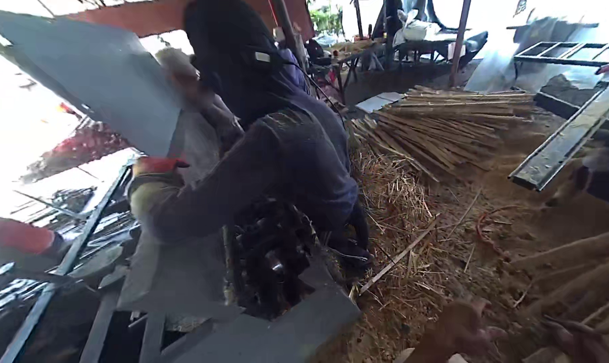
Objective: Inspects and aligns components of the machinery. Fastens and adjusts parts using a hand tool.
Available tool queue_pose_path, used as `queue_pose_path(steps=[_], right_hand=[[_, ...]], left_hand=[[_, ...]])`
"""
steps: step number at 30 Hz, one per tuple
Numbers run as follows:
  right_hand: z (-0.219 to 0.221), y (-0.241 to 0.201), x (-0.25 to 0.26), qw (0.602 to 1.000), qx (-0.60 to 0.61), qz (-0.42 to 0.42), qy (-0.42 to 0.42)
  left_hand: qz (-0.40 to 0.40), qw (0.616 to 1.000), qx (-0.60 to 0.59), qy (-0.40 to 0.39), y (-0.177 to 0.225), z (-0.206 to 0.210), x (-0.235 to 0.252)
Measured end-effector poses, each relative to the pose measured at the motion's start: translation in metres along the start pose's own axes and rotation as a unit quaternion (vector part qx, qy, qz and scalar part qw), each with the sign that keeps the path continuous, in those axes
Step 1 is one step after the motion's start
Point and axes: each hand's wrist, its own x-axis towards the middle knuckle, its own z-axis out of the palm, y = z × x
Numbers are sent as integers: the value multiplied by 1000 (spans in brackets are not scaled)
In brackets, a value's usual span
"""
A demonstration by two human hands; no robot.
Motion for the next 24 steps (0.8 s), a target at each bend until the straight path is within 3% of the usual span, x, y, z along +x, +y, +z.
queue_pose_path(steps=[3, 7, 11, 15, 18, 20, 22, 24], right_hand=[[21, -23, 97, 993, 46, -70, -80], [42, -57, 188, 973, 95, -133, -160], [81, -73, 262, 960, 167, -146, -172], [119, -79, 335, 962, 193, -123, -146], [140, -91, 404, 971, 162, -121, -129], [147, -100, 455, 970, 92, -152, -167], [152, -107, 505, 965, 10, -156, -213], [161, -118, 545, 964, -55, -97, -241]], left_hand=[[-3, 996, 19, 89, 2, -35, 55], [8, 985, -41, 170, -5, -61, 111], [74, 963, -101, 240, -19, -99, 166], [139, 962, -104, 211, -51, -161, 233], [159, 972, -81, 156, -64, -222, 286], [157, 970, -75, 169, -76, -265, 310], [104, 972, -69, 198, -92, -307, 324], [53, 973, -52, 216, -113, -345, 326]])
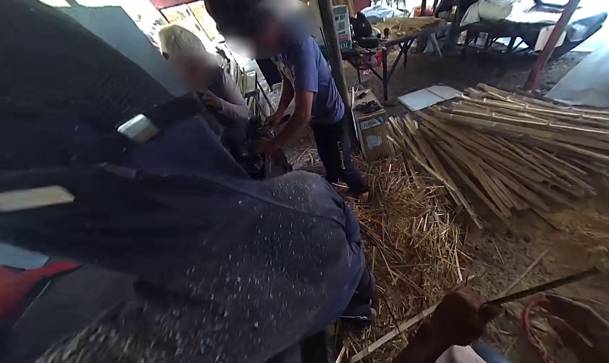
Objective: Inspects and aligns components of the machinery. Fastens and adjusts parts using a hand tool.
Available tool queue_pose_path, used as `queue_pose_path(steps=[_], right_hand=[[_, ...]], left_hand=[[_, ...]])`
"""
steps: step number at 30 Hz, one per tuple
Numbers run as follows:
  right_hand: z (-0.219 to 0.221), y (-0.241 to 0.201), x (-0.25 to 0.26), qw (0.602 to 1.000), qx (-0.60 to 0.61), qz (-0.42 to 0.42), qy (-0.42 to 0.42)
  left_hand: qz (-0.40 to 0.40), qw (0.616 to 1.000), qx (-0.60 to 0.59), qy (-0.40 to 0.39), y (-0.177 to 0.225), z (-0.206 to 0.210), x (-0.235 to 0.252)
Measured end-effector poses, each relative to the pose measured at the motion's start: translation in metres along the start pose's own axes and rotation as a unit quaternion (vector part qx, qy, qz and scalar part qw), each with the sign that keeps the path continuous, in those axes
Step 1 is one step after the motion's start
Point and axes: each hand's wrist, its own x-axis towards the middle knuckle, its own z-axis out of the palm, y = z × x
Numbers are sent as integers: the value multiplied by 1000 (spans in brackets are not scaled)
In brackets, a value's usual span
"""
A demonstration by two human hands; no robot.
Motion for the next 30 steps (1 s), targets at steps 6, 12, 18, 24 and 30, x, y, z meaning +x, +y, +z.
queue_pose_path(steps=[6, 12, 18, 24, 30], right_hand=[[10, 24, 132, 986, -80, 87, -120], [46, 30, 288, 952, -116, 64, -276], [89, 32, 498, 906, -164, -5, -391], [91, -1, 692, 886, -232, -83, -393], [112, -19, 799, 871, -255, -109, -407]], left_hand=[[-121, 988, -21, 91, -67, -72, 31], [-207, 944, -99, 236, -118, -105, 85], [-205, 878, -114, 418, -177, -171, 177], [-206, 725, -175, 633, -190, -257, 263], [-249, 583, -101, 767, -184, -298, 260]])
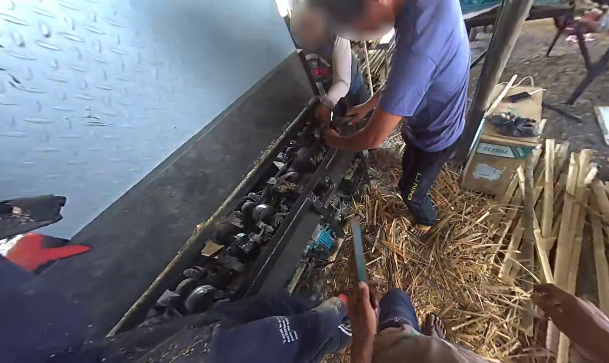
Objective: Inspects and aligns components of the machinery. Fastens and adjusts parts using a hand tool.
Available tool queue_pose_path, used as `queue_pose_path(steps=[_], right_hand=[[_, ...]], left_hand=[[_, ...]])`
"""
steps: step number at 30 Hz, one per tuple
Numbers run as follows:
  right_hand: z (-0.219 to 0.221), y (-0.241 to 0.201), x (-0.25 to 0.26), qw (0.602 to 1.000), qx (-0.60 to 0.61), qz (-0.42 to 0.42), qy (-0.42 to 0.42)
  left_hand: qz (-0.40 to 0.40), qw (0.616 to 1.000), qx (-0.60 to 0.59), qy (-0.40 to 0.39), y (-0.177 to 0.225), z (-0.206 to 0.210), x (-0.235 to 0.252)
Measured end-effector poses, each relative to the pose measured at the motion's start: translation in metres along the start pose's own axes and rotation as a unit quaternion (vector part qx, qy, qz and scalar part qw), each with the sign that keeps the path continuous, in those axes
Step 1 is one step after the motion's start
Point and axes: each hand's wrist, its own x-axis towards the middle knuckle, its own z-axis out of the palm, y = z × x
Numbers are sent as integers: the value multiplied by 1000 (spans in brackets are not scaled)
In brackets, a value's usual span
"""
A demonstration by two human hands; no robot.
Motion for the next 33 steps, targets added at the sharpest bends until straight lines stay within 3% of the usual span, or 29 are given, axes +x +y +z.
queue_pose_path(steps=[7, 12, 16, 21, 26, 29, 33], right_hand=[[24, -17, 69, 987, -50, -15, -151], [35, -25, 101, 974, -70, -22, -213], [32, -50, 142, 973, -78, -17, -217], [30, -105, 209, 977, -86, -12, -197], [37, -172, 274, 972, -111, -23, -205], [52, -202, 307, 971, -108, -17, -213], [61, -274, 323, 959, -104, 35, -260]], left_hand=[[-41, 979, -24, 201, -2, -9, 36], [-69, 958, -50, 275, 4, -6, 86], [-94, 951, -50, 291, 5, -15, 144], [-188, 937, 145, 257, 1, -61, 235], [-225, 871, 412, 141, 36, -132, 321], [-238, 834, 489, 97, 45, -166, 376], [-208, 825, 520, 76, 45, -198, 440]])
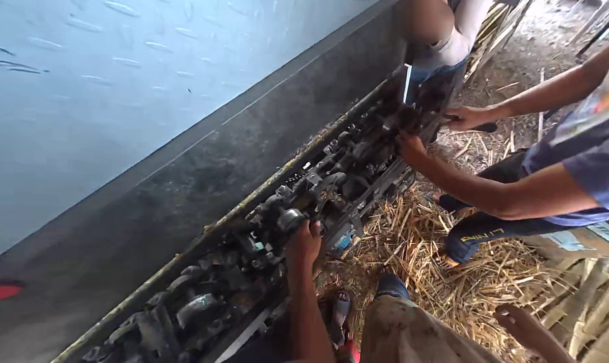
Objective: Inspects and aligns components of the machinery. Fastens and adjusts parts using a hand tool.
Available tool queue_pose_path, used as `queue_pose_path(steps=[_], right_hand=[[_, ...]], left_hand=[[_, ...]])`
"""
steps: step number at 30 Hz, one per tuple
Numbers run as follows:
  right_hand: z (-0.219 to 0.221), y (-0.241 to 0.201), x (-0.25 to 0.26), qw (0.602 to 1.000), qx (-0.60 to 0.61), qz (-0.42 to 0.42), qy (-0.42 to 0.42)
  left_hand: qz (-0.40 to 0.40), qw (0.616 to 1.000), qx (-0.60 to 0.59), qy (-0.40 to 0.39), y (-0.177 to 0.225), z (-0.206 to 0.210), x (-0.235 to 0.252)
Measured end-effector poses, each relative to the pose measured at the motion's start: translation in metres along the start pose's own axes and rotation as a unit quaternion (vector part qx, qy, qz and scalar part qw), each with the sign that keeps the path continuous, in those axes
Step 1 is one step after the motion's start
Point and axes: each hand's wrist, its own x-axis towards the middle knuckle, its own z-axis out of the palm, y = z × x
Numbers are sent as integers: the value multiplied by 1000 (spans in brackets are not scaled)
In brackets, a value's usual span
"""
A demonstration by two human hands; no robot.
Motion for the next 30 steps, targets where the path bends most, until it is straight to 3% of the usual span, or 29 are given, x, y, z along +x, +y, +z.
queue_pose_path(steps=[4, 7, 12, 20, 30], right_hand=[[2, -17, 23, 1000, 21, 11, -13], [17, 15, 45, 998, 59, 7, 22], [21, 17, 41, 997, 61, 55, -9], [30, 24, 41, 993, 81, 83, -8], [42, 44, 43, 987, 126, 99, 7]], left_hand=[[11, 999, 2, 41, -15, -18, 57], [25, 998, -5, 54, -21, -17, 96], [3, 1000, 10, 20, -26, -9, 133], [47, 997, 46, 43, -28, 0, 153], [42, 995, 80, 52, -29, 5, 155]])
